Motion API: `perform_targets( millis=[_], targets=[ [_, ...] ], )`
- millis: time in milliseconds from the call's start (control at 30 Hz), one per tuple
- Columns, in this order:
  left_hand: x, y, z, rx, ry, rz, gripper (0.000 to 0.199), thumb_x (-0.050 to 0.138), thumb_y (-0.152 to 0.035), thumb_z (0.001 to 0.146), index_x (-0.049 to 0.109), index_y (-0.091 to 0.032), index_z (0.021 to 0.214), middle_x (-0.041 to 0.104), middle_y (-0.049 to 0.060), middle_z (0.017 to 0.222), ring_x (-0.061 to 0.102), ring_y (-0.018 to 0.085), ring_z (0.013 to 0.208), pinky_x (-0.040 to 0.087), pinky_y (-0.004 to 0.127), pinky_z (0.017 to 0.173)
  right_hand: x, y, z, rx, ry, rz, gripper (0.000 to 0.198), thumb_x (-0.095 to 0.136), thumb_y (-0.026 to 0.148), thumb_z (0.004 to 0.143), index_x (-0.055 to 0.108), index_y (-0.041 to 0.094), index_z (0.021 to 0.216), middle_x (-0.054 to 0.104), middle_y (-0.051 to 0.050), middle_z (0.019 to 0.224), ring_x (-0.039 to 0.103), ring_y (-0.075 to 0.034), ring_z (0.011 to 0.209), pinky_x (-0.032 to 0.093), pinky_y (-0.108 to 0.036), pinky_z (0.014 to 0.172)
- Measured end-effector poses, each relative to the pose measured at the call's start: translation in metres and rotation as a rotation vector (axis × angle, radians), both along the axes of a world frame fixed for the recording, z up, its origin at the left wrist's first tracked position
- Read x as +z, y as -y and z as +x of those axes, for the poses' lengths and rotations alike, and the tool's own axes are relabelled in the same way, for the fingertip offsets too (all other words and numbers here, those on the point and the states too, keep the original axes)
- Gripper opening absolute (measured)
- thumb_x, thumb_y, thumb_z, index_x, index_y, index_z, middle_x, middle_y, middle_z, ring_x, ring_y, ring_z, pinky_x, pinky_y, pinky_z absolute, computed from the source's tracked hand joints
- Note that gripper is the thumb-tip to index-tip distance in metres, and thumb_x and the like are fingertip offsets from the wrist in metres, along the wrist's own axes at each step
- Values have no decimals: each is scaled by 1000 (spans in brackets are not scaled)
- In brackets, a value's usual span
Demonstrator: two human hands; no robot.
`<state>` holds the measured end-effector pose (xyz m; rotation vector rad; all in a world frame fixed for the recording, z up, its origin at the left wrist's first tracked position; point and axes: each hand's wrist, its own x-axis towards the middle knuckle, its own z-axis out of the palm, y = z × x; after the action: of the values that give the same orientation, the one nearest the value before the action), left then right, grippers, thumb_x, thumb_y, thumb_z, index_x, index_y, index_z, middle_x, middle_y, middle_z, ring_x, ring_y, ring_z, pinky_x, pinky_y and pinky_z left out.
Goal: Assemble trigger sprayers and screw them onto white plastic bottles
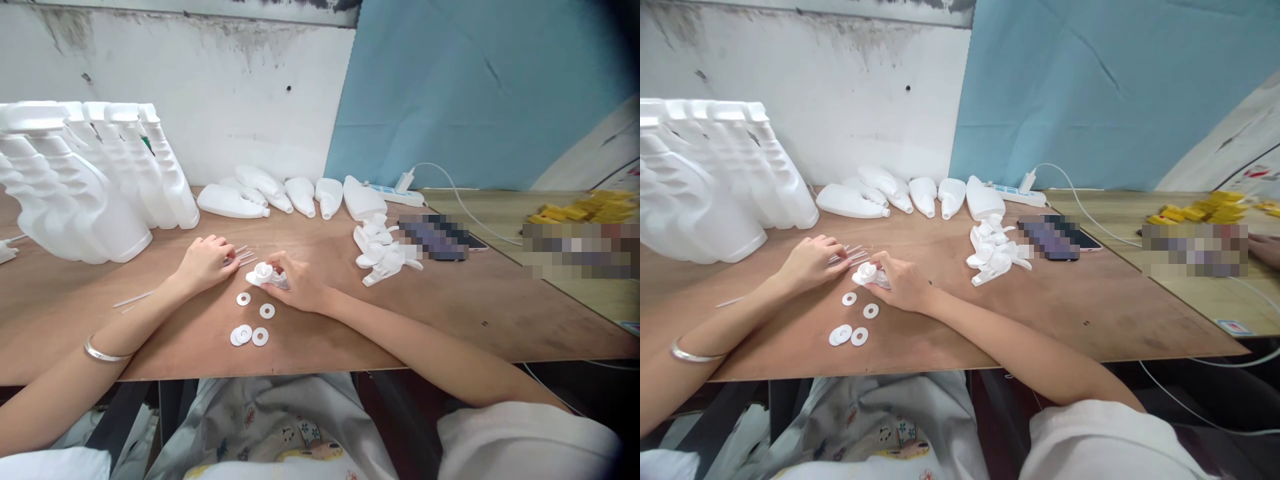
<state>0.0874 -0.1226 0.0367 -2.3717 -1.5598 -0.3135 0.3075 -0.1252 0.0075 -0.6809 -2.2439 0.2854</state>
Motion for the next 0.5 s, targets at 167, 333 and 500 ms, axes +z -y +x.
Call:
perform_targets(
  millis=[167,333,500],
  targets=[
    [3,6,6,-21,31,23,27,48,-42,78,58,-18,70,63,7,77,56,23,77,37,34,66,1,1,0,5,-1,-2,33,60,31,76,41,20,100,61,-4,86,61,-16,75,46,-25,65],
    [8,8,5,-11,25,-46,27,48,-41,75,55,-19,62,61,5,69,56,21,69,35,31,60,0,0,0,10,-4,9,33,60,31,76,41,19,101,61,-4,86,61,-16,76,46,-26,65],
    [11,7,3,11,-10,-157,22,45,-36,75,55,-19,64,62,3,69,57,20,68,35,29,58,0,0,0,10,1,18,32,59,31,76,41,19,100,60,-4,86,61,-16,75,46,-26,65]
  ],
)
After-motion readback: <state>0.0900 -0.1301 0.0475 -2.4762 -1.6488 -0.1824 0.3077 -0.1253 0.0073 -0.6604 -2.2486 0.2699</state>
